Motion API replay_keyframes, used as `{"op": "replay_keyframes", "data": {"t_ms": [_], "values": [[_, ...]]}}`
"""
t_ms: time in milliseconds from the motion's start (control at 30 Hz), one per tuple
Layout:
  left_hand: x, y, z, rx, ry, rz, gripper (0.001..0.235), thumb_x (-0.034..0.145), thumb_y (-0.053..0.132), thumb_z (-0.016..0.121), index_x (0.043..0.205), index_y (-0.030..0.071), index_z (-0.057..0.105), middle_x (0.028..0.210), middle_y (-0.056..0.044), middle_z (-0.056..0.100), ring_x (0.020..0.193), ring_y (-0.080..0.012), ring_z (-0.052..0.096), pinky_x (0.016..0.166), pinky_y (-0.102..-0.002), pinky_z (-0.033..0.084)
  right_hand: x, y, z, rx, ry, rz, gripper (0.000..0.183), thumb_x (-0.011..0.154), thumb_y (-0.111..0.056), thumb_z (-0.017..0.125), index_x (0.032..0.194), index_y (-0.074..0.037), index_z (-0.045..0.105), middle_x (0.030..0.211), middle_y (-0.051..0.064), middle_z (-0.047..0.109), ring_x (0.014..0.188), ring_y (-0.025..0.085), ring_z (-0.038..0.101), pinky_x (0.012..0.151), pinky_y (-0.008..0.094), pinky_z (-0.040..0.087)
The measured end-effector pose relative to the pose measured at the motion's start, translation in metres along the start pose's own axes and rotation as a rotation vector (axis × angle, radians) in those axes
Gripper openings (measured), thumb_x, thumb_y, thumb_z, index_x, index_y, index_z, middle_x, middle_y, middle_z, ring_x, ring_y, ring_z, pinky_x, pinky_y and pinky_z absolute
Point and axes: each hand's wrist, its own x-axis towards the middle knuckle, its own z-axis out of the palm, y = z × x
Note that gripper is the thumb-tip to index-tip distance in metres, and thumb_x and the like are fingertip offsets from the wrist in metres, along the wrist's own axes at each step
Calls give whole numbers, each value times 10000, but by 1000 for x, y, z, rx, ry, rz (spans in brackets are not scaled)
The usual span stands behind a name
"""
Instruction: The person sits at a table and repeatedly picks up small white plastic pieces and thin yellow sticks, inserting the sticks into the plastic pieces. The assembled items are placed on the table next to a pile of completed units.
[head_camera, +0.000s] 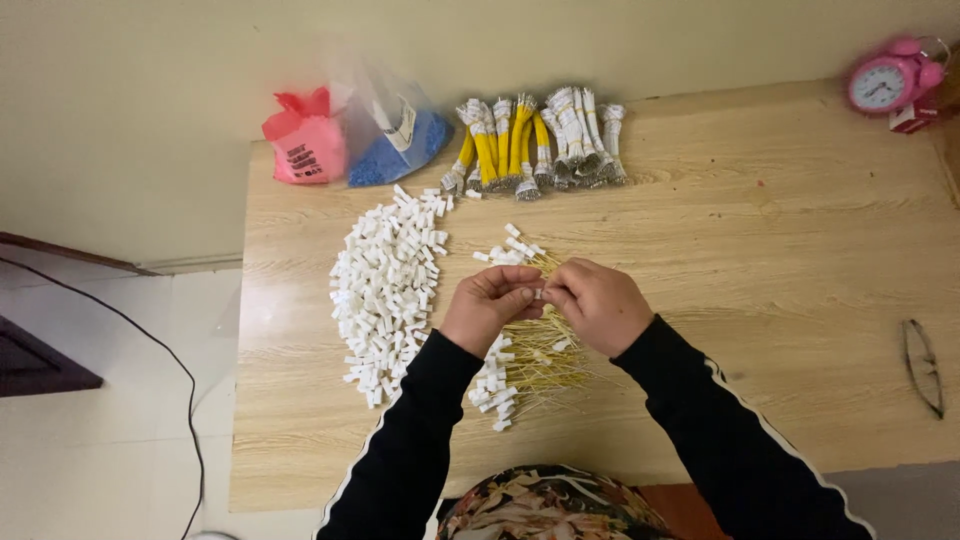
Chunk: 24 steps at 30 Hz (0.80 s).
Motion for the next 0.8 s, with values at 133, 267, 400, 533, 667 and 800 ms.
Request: {"op": "replay_keyframes", "data": {"t_ms": [133,267,400,533,667,800], "values": [[5,5,-2,60,38,-4,309,864,-61,624,1173,-50,611,999,-169,700,848,-218,708,765,-362,625,10,8,12,7,-10,35,129,900,-223,592,884,-99,621,772,142,618,820,366,649,708,453,508],[40,-33,-36,275,73,74,310,854,-46,662,1159,6,645,986,-140,715,867,-195,701,780,-339,610,22,41,43,63,73,103,110,912,-238,612,959,-146,650,865,103,658,917,315,657,781,412,519],[57,-59,-63,807,175,16,274,825,189,754,1075,296,717,919,90,742,862,-57,695,779,-225,552,27,67,70,61,36,137,125,913,-202,623,1007,-131,665,920,108,680,966,316,660,848,419,516],[40,-51,-70,1035,200,13,236,846,258,731,1072,323,715,1012,81,728,996,-168,675,857,-319,545,18,108,94,-48,-27,186,164,906,-239,633,1057,-185,668,1024,45,651,1076,253,626,913,375,501],[2,-12,-55,1106,222,381,267,839,139,705,1104,171,713,1216,-141,656,1134,-360,605,972,-444,491,-11,103,88,-216,-96,268,291,862,-308,659,1137,-214,649,1114,49,608,1139,282,590,949,406,501],[-26,-5,-58,1184,290,221,341,900,188,643,1230,103,635,1271,-193,591,1199,-387,554,1024,-474,448,-31,54,84,-281,-75,125,719,713,-343,741,1351,-220,432,1326,139,431,1284,397,432,956,575,454]]}}
